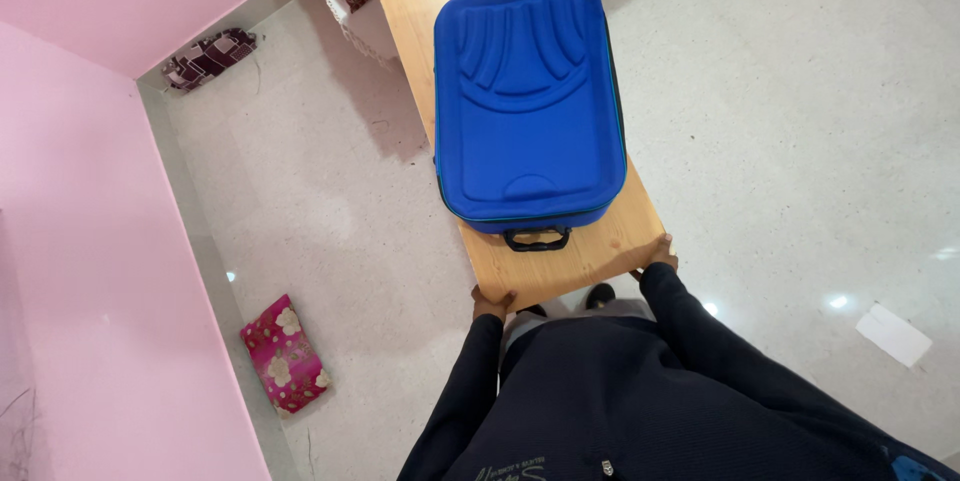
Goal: The person moves a small wooden table with a blue suitcase on it across the room by hand.
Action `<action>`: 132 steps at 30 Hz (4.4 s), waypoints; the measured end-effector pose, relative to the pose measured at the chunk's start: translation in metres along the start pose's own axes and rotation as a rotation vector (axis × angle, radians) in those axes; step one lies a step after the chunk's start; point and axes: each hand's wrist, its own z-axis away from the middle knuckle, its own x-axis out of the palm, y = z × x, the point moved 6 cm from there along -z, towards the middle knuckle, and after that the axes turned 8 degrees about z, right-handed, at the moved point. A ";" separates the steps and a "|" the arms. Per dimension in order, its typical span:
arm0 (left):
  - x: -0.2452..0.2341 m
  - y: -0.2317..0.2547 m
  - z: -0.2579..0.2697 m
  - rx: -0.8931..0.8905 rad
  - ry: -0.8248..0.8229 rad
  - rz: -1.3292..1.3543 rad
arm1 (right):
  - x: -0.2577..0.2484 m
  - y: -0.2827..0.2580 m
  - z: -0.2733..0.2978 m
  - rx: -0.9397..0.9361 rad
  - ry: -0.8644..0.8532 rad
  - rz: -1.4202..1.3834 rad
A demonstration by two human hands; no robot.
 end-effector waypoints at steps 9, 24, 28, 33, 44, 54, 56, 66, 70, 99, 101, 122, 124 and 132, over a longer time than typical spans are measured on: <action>0.003 -0.016 0.005 -0.073 0.047 0.147 | 0.005 0.035 -0.018 0.065 -0.198 -0.056; 0.110 0.000 0.010 -0.097 0.044 0.221 | -0.022 -0.082 -0.062 -0.036 -0.113 0.013; 0.189 0.014 0.011 -0.030 -0.034 0.249 | -0.038 -0.136 -0.107 -0.095 -0.083 0.045; 0.245 0.049 0.032 -0.061 -0.005 0.256 | -0.043 -0.186 -0.165 -0.155 -0.131 0.100; 0.255 0.051 0.043 -0.180 -0.040 0.246 | -0.046 -0.196 -0.186 -0.205 -0.235 0.254; 0.245 0.066 0.051 -0.101 0.075 0.324 | -0.055 -0.201 -0.168 -0.147 -0.344 0.302; 0.240 0.087 0.050 0.233 0.160 0.142 | -0.056 -0.201 -0.175 -0.195 -0.354 0.245; 0.266 0.103 0.051 -0.363 0.402 0.044 | -0.048 -0.245 -0.194 -0.044 -0.456 0.272; 0.316 0.127 0.051 -0.226 0.362 0.116 | -0.046 -0.291 -0.245 0.046 -0.480 0.292; 0.494 0.185 0.021 -0.286 0.384 0.463 | -0.088 -0.496 -0.299 -0.258 -0.463 0.535; 0.482 0.176 0.037 -0.383 0.424 0.387 | -0.098 -0.491 -0.293 -0.291 -0.381 0.620; 0.534 0.205 0.063 -0.526 0.682 0.068 | 0.017 -0.547 -0.332 -1.190 -0.956 1.543; 0.546 0.210 0.065 -0.534 0.692 0.122 | 0.014 -0.553 -0.344 -1.031 -0.880 1.687; 0.642 0.225 0.104 -0.602 0.623 0.165 | -0.036 -0.616 -0.358 -1.048 -0.816 1.774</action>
